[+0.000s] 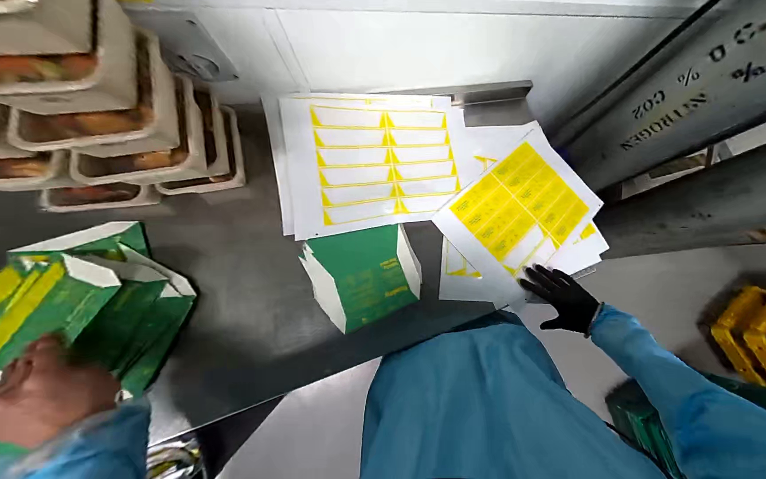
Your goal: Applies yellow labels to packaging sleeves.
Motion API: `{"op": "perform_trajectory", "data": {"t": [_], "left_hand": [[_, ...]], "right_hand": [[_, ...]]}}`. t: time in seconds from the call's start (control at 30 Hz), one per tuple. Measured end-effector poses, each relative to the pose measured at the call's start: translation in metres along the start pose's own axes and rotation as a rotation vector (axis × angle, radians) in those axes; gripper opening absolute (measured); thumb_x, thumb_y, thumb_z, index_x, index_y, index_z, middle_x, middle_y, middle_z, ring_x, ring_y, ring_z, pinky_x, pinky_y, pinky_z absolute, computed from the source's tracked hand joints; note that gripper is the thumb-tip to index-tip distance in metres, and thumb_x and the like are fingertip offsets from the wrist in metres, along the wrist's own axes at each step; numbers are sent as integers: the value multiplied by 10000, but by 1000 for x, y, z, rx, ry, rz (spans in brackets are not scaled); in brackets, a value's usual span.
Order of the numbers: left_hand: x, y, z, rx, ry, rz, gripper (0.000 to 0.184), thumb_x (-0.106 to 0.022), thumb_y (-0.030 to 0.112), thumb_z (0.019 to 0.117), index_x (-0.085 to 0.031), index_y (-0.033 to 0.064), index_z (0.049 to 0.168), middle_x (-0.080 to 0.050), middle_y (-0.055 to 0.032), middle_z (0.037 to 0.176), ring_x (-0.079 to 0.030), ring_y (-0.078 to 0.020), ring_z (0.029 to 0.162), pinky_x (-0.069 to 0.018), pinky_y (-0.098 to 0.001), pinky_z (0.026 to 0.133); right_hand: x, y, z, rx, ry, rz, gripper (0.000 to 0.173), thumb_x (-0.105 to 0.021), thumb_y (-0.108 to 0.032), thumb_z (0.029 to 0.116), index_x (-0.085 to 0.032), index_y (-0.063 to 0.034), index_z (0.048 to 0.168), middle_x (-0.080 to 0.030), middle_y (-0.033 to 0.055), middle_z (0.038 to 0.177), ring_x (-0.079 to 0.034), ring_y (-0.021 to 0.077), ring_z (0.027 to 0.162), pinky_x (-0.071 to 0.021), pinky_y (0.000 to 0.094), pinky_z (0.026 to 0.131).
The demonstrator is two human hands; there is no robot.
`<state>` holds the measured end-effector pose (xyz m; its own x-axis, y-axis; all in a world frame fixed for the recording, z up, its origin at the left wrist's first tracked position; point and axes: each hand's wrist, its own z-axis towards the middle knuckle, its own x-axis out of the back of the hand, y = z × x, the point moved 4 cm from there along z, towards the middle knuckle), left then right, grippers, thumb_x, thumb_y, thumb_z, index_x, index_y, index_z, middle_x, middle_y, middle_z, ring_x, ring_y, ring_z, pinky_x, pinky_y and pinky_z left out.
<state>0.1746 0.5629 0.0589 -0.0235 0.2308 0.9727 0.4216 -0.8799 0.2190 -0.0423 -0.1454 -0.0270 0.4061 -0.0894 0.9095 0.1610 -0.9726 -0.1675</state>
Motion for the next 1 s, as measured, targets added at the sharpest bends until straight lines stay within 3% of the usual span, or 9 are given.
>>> {"op": "perform_trajectory", "data": {"t": [0.17, 0.27, 0.33, 0.4, 0.5, 0.6, 0.73, 0.87, 1.0], "left_hand": [[-3, 33, 4, 52, -143, 89, 582, -442, 441, 1087, -574, -25, 1410, -511, -329, 1454, -421, -516, 1408, -315, -683, 1134], [-9, 91, -40, -97, -79, -152, 589, -357, 383, 1120, -556, -113, 1367, -555, -401, 1335, -524, -562, 1279, -371, -684, 1090], [-39, 135, -90, -241, -187, -366, 562, -350, 356, 1120, -653, -113, 1188, -683, -322, 1114, -683, -454, 1027, -526, -626, 935], [-76, 192, -160, -244, -472, -613, 623, -289, 368, 1122, -707, -84, 1024, -747, -179, 917, -741, -264, 823, -623, -478, 796], [-128, 270, -253, -65, -1118, -718, 829, -67, 468, 1108, -688, -81, 1084, -757, -167, 932, -746, -252, 840, -619, -442, 799], [-163, 317, -295, 34, -1350, -718, 889, -38, 555, 1083, -662, -70, 1184, -756, -169, 1002, -741, -247, 894, -603, -418, 841], [-193, 359, -305, 279, -1377, -987, 869, -182, 683, 1046, -580, -34, 1333, -718, -182, 1159, -723, -280, 1024, -591, -445, 922], [-207, 396, -308, 314, -1000, -1228, 427, -504, 396, 1078, -569, 57, 1330, -735, -111, 1079, -734, -217, 941, -629, -430, 825], [-210, 413, -324, 176, -702, -1304, 319, -578, 293, 1059, -624, 33, 1238, -743, -108, 1009, -740, -206, 876, -636, -415, 796]], "right_hand": [[-22, 13, -3, 136, 170, -21, 516, -554, -510, 1009, -549, -328, 1492, -484, 44, 1586, -407, 273, 1492, -372, 552, 1171], [-25, 16, 1, 176, 274, -63, 487, -519, -520, 1023, -599, -304, 1451, -565, 60, 1513, -495, 293, 1426, -408, 575, 1131], [-25, 18, 1, 188, 254, -75, 567, -545, -603, 989, -572, -312, 1474, -576, 66, 1502, -522, 309, 1398, -436, 579, 1091], [-25, 17, 2, 238, 221, -90, 507, -567, -509, 1006, -587, -290, 1463, -599, 87, 1470, -573, 339, 1327, -484, 570, 1002], [-21, 22, 0, 356, 299, -36, 353, -574, -332, 1024, -674, -261, 1355, -656, 48, 1399, -662, 316, 1188, -574, 492, 815], [-3, 34, -5, 357, 482, 200, 303, -565, -318, 1022, -734, -253, 1266, -683, 26, 1361, -692, 238, 1134, -575, 442, 847], [33, 39, -14, 432, 654, 314, 274, -582, -270, 1026, -743, -191, 1234, -702, 73, 1320, -698, 208, 1139, -584, 374, 926], [29, 41, -21, 649, 511, 155, 342, -535, -352, 1051, -684, -175, 1303, -691, 84, 1324, -699, 231, 1130, -599, 381, 838], [41, 57, -2, 297, 474, 374, 392, -544, -435, 1039, -739, -148, 1223, -765, 23, 1140, -734, 202, 961, -604, 424, 819]]}}
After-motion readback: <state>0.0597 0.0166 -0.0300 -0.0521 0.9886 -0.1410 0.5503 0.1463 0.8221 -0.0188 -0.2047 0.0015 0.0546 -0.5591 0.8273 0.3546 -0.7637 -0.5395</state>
